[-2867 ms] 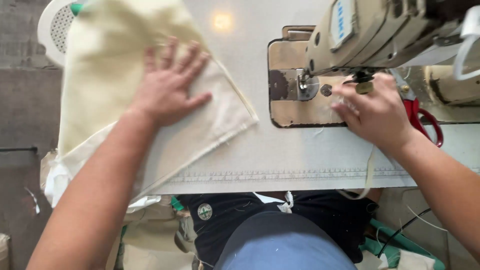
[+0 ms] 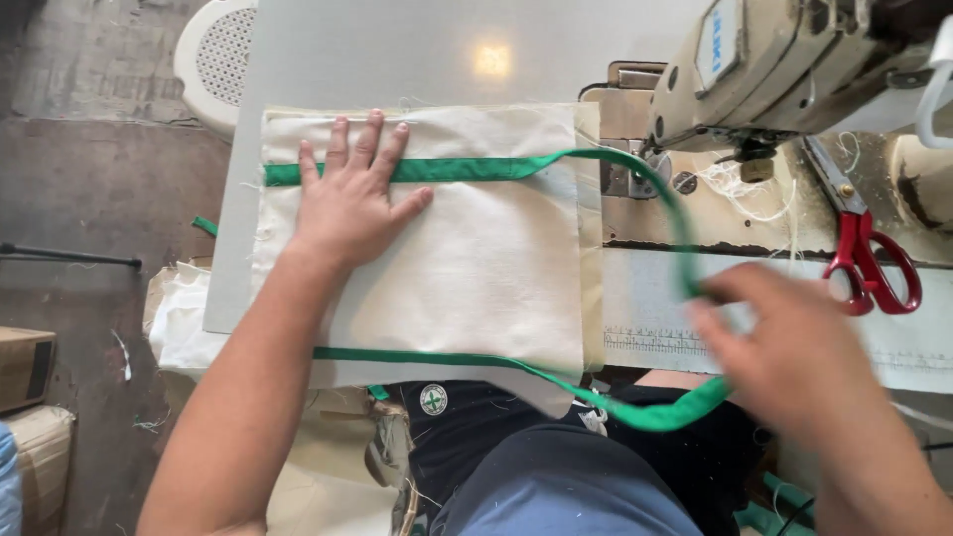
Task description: Sewing straps onto a fabric bag using an industrial sewing machine and trimming excess material with scissors.
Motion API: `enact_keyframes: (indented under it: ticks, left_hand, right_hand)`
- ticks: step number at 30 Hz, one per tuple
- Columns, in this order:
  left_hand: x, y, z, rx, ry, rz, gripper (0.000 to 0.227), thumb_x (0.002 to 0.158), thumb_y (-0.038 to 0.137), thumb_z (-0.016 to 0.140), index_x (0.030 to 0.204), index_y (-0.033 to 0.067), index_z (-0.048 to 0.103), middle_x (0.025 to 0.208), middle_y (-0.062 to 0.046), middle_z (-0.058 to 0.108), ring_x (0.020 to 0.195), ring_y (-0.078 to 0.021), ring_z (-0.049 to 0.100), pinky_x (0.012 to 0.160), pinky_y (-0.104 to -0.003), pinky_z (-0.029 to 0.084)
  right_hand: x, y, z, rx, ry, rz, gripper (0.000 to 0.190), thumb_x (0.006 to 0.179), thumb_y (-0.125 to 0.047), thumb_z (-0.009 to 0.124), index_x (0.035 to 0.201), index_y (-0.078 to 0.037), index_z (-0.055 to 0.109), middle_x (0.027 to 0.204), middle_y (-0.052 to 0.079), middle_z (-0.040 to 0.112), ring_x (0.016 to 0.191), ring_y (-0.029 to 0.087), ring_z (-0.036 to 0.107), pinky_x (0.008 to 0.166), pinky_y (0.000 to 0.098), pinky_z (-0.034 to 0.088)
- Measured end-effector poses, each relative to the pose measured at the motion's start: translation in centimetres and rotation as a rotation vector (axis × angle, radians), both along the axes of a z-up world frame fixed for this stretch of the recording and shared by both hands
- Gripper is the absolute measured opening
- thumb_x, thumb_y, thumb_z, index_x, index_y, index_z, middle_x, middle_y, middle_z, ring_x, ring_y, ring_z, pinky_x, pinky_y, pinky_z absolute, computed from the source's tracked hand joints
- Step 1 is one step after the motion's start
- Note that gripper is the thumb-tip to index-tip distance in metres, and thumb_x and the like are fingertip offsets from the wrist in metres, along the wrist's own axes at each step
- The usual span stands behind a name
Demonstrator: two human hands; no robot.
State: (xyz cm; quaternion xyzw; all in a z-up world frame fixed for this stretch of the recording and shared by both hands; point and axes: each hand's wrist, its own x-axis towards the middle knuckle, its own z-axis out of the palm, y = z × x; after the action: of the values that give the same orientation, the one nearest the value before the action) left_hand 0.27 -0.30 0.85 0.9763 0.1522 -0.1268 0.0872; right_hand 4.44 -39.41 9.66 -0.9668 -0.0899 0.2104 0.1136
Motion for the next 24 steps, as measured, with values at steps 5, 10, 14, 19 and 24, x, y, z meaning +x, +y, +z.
enact_keyframes:
  ticks: [5, 10, 14, 19, 24]
  left_hand:
    - [1.0, 0.0, 0.7, -0.016, -0.043, -0.023, 0.096, 0.090, 0.081, 0.039, 0.167, 0.0277, 0.022, 0.178, -0.006, 0.008, 0.162, -0.0353, -0.005, 0.122, -0.068, -0.013]
    - [2.5, 0.6, 0.3, -0.061, -0.012, -0.019, 0.095, 0.082, 0.074, 0.059, 0.160, 0.0243, 0.036, 0.177, -0.010, 0.013, 0.162, -0.0420, -0.002, 0.120, -0.073, -0.010]
    - [2.5, -0.3, -4.5, 0.151, -0.624, -0.119, 0.050, 0.101, 0.037, 0.064, 0.142, 0.0085, 0.063, 0.146, -0.015, 0.061, 0.137, -0.0372, 0.050, 0.111, -0.059, 0.034]
    - [-0.7, -3.5, -6.2, 0.129, -0.683, -0.123, 0.053, 0.109, 0.045, 0.054, 0.147, 0.0085, 0.064, 0.153, -0.016, 0.061, 0.142, -0.0378, 0.052, 0.117, -0.061, 0.035]
    - [-0.6, -3.9, -3.0, -0.068, -0.121, -0.036, 0.076, 0.106, 0.063, 0.024, 0.170, 0.0250, 0.012, 0.179, 0.000, 0.006, 0.163, -0.0275, -0.004, 0.123, -0.067, -0.007]
  right_hand:
    - [-1.3, 4.9, -2.4, 0.638, -0.159, 0.887, 0.040, 0.103, -0.032, 0.060, 0.137, -0.012, 0.068, 0.133, 0.011, 0.074, 0.120, 0.030, 0.070, 0.099, 0.0445, 0.051]
    - [2.7, 6.3, -10.7, 0.285, -0.770, 0.880, 0.048, 0.105, -0.040, 0.063, 0.144, -0.011, 0.067, 0.153, 0.014, 0.063, 0.145, 0.034, 0.056, 0.119, 0.0529, 0.033]
    - [1.2, 4.6, -12.5, 0.138, -0.633, 0.856, 0.067, 0.111, -0.054, 0.033, 0.167, -0.017, 0.036, 0.173, 0.009, 0.036, 0.162, 0.033, 0.026, 0.128, 0.0638, 0.010]
    - [-3.2, 1.6, -11.8, 0.048, -0.662, 0.776, 0.073, 0.100, -0.061, 0.048, 0.162, -0.023, 0.043, 0.168, 0.006, 0.044, 0.159, 0.028, 0.034, 0.122, 0.0674, 0.025]
    - [-2.6, 1.7, -12.5, 0.124, -0.644, 0.763, 0.081, 0.099, -0.065, 0.049, 0.163, -0.015, 0.044, 0.174, 0.007, 0.034, 0.163, 0.030, 0.025, 0.126, 0.0717, 0.012]
